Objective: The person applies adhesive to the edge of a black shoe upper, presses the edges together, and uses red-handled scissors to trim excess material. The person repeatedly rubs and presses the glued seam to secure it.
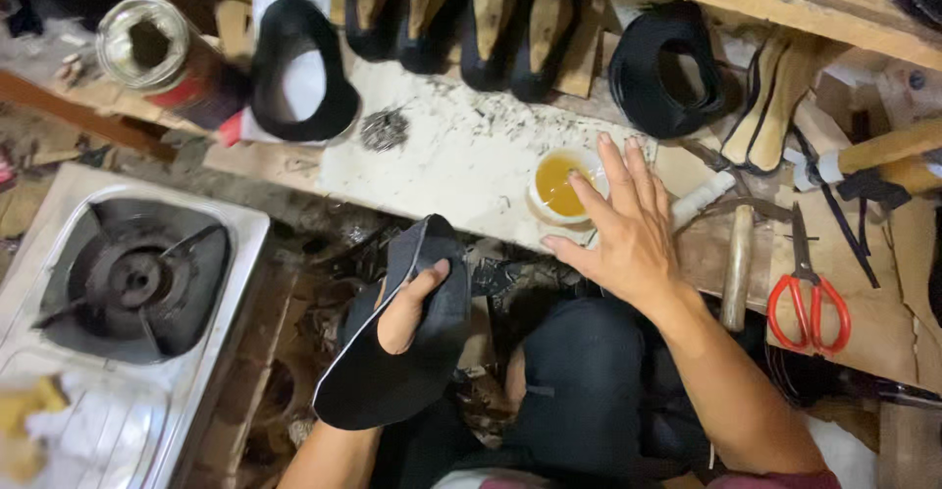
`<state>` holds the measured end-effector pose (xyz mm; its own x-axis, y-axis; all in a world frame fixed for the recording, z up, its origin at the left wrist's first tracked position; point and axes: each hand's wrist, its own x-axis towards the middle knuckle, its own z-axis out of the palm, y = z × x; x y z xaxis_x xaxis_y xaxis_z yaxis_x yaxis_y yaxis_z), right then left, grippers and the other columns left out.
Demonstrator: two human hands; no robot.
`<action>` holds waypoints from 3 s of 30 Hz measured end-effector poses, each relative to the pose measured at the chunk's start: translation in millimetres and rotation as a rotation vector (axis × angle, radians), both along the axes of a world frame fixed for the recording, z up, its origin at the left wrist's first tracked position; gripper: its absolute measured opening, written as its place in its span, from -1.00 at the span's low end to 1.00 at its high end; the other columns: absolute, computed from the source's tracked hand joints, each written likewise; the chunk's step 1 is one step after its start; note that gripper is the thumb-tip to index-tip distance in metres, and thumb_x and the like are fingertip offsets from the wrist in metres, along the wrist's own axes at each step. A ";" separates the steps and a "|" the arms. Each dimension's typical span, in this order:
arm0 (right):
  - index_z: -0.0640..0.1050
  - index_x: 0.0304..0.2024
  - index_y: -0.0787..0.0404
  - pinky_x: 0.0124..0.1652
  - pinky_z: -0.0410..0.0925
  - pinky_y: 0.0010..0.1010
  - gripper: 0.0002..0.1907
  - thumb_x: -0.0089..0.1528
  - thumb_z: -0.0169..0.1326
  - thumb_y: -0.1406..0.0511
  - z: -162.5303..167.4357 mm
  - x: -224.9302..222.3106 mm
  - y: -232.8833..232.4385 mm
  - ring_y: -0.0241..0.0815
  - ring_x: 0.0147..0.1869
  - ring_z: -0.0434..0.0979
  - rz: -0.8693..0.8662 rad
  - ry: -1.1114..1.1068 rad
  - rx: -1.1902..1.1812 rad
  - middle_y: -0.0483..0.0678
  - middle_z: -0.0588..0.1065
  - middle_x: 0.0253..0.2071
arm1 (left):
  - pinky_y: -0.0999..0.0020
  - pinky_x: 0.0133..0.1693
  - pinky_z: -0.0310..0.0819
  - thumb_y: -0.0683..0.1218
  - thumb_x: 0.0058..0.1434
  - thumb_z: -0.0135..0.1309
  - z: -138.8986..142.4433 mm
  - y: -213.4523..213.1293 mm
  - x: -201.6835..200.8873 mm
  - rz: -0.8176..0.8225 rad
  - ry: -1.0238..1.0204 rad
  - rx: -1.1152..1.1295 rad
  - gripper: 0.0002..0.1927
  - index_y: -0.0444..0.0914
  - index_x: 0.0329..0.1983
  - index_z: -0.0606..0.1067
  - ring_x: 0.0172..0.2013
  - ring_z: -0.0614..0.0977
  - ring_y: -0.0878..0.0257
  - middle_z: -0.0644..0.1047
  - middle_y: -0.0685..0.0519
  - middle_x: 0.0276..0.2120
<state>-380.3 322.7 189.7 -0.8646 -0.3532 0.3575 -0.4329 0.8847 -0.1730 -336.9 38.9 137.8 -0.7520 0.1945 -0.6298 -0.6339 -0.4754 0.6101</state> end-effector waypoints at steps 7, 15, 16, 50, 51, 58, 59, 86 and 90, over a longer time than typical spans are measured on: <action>0.61 0.10 0.37 0.39 0.11 0.05 -0.38 0.06 0.36 0.17 -17.8 61.5 1.9 0.39 0.54 0.13 0.010 0.009 -0.066 0.29 0.19 0.47 | 0.44 -0.32 0.46 -0.11 0.35 0.07 -55.8 5.6 47.3 0.028 0.252 0.010 -0.84 -0.32 -0.18 0.53 -0.40 0.59 0.35 0.59 0.12 -0.36; 0.61 -0.02 0.22 0.44 0.14 -0.02 -0.59 0.06 0.29 0.37 -15.9 138.1 -52.0 0.28 0.56 0.17 0.247 -0.112 -0.372 0.28 0.21 0.44 | 0.40 -0.36 0.48 -0.08 0.35 0.07 -41.9 21.0 73.5 0.021 0.322 0.107 -0.80 -0.33 -0.12 0.54 -0.40 0.59 0.33 0.59 0.08 -0.34; 0.59 0.03 0.21 0.44 0.14 -0.02 -0.55 0.05 0.27 0.39 -17.0 145.3 -57.8 0.29 0.56 0.16 0.315 -0.105 -0.365 0.31 0.19 0.44 | 0.37 -0.39 0.49 -0.06 0.35 0.08 -35.5 20.3 76.3 0.001 0.319 0.059 -0.78 -0.33 -0.13 0.54 -0.41 0.60 0.31 0.59 0.07 -0.35; 0.51 0.15 0.36 -0.11 0.53 -0.48 -0.52 0.16 0.20 0.44 -12.8 149.2 -66.4 -0.28 -0.11 0.62 0.111 -0.452 -0.640 0.05 0.45 0.09 | 0.36 -0.15 0.54 -0.17 0.28 0.10 -38.9 14.9 68.7 0.172 0.382 0.381 -0.70 -0.19 0.09 0.54 -0.17 0.61 0.29 0.59 0.07 -0.16; 0.53 0.14 0.34 -0.10 0.52 -0.45 -0.54 0.17 0.22 0.40 -10.3 138.4 -61.4 -0.24 -0.09 0.62 0.052 -0.420 -0.593 0.05 0.45 0.09 | 0.34 -0.12 0.52 -0.17 0.29 0.13 -41.4 15.2 65.9 0.146 0.337 0.363 -0.73 -0.22 0.07 0.54 -0.15 0.60 0.27 0.59 0.06 -0.15; 0.67 -0.17 0.30 0.29 0.22 0.00 -0.61 0.05 0.37 0.19 -8.0 66.0 -18.6 0.24 0.38 0.28 -0.028 0.112 0.022 0.23 0.39 0.27 | 0.28 0.09 0.38 -0.18 0.23 0.23 -68.6 9.5 62.7 0.080 0.209 0.244 -0.80 -0.20 -0.07 0.57 0.00 0.56 0.24 0.60 0.09 -0.10; 0.66 -0.24 0.28 0.32 0.21 -0.02 -0.68 0.09 0.37 0.19 -6.4 60.7 -16.2 0.21 0.42 0.27 -0.030 0.079 -0.009 0.19 0.39 0.28 | 0.32 0.09 0.38 -0.19 0.22 0.22 -70.4 9.7 62.8 0.097 0.254 0.247 -0.80 -0.20 -0.08 0.57 -0.01 0.56 0.27 0.60 0.12 -0.10; 0.55 0.19 0.04 0.32 0.30 -0.05 -0.37 0.07 0.16 0.55 -18.0 138.7 -57.6 0.21 0.42 0.35 0.474 0.053 -0.196 0.17 0.31 0.35 | 0.47 -0.18 0.48 -0.12 0.38 0.00 -36.3 3.6 67.2 0.007 0.477 0.089 -0.86 -0.24 -0.06 0.49 -0.27 0.52 0.40 0.52 0.14 -0.27; 0.53 0.15 0.01 0.26 0.38 -0.21 -0.40 0.08 0.13 0.57 -23.2 147.9 -60.3 0.11 0.33 0.50 0.464 -0.096 -0.407 0.20 0.41 0.29 | 0.48 -0.17 0.43 -0.11 0.44 0.05 -42.2 -1.9 62.7 0.156 0.542 0.219 -0.86 -0.25 -0.02 0.48 -0.25 0.49 0.40 0.48 0.14 -0.25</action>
<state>-232.3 262.4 166.5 -0.6888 -0.5517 0.4703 -0.7220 0.4633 -0.5138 -274.3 37.0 95.6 -0.9847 0.1382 -0.1063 -0.1727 -0.6887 0.7042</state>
